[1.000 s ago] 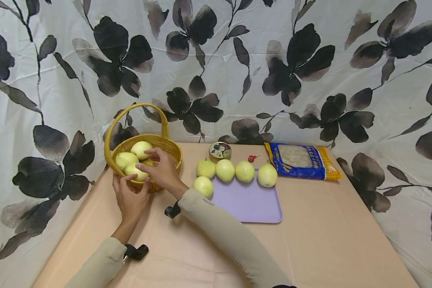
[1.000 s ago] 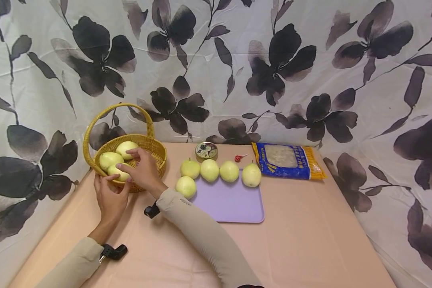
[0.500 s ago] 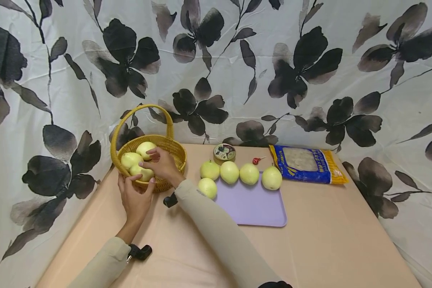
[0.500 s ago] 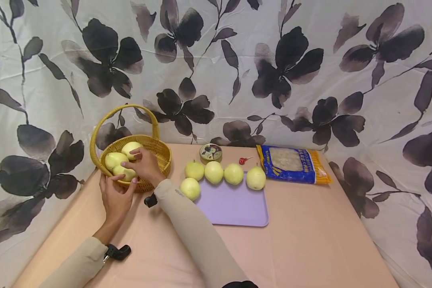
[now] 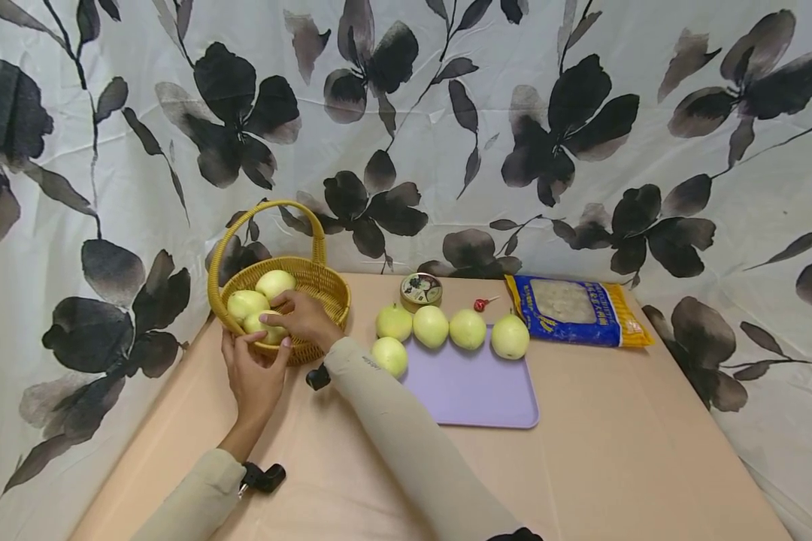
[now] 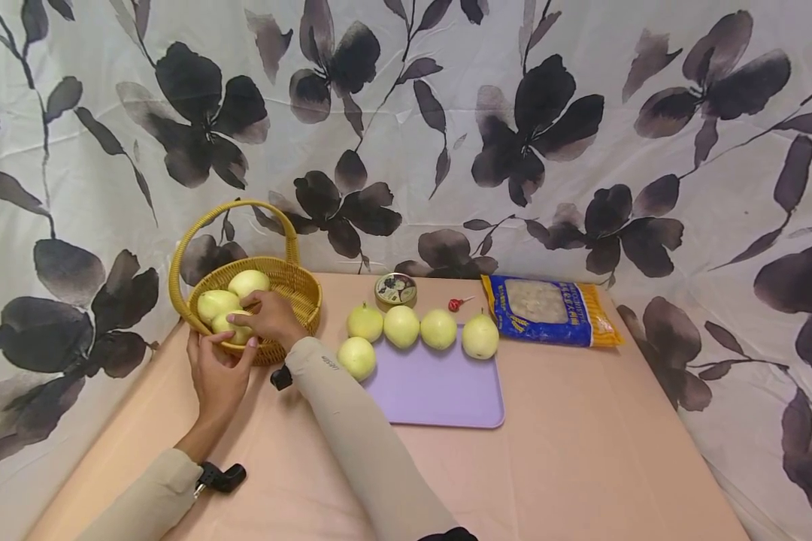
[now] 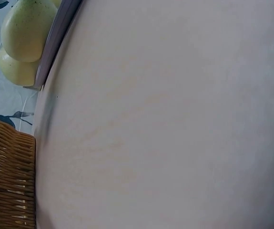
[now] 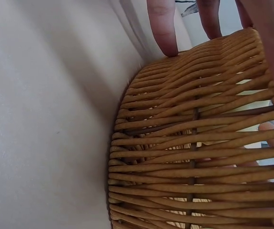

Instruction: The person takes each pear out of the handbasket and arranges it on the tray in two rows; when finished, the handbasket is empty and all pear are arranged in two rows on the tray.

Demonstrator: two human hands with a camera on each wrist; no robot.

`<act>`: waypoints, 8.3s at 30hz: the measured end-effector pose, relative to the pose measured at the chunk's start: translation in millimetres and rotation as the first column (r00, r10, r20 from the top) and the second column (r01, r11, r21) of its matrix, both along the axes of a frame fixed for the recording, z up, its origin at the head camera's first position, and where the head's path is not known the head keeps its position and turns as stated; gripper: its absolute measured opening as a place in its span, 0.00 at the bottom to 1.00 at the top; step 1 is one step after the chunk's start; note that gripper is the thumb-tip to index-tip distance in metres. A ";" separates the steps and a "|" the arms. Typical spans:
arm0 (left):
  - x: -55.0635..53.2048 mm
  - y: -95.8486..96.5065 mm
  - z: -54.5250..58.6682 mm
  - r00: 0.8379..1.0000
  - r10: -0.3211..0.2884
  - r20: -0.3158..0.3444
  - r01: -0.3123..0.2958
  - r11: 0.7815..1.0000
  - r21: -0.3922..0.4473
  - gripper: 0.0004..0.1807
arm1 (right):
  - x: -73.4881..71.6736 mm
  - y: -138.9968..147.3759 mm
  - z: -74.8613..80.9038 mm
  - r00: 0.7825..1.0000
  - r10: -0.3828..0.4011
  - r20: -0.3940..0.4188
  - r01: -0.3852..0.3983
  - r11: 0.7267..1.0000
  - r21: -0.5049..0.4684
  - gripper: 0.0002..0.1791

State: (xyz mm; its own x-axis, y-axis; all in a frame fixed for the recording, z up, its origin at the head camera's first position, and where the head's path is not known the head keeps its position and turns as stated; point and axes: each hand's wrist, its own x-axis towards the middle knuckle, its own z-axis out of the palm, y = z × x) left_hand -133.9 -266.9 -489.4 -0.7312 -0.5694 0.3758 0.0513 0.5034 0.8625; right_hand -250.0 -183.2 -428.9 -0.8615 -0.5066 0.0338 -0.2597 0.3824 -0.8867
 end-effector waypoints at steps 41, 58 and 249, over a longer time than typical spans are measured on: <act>3.2 3.4 0.9 1.000 -0.017 0.013 0.017 1.000 -0.002 0.30 | -0.5 3.4 -3.6 0.992 -0.101 -0.080 0.085 0.980 -0.181 0.24; 3.7 1.8 6.2 1.000 -0.015 0.010 0.015 0.999 -0.029 0.31 | 26.7 45.5 24.0 0.990 -0.044 -0.131 0.008 0.966 -0.259 0.29; 2.8 1.3 1.6 1.000 0.011 0.029 -0.010 0.999 -0.030 0.29 | -9.6 -13.0 -0.5 0.920 0.225 -0.322 -0.241 0.970 -0.011 0.30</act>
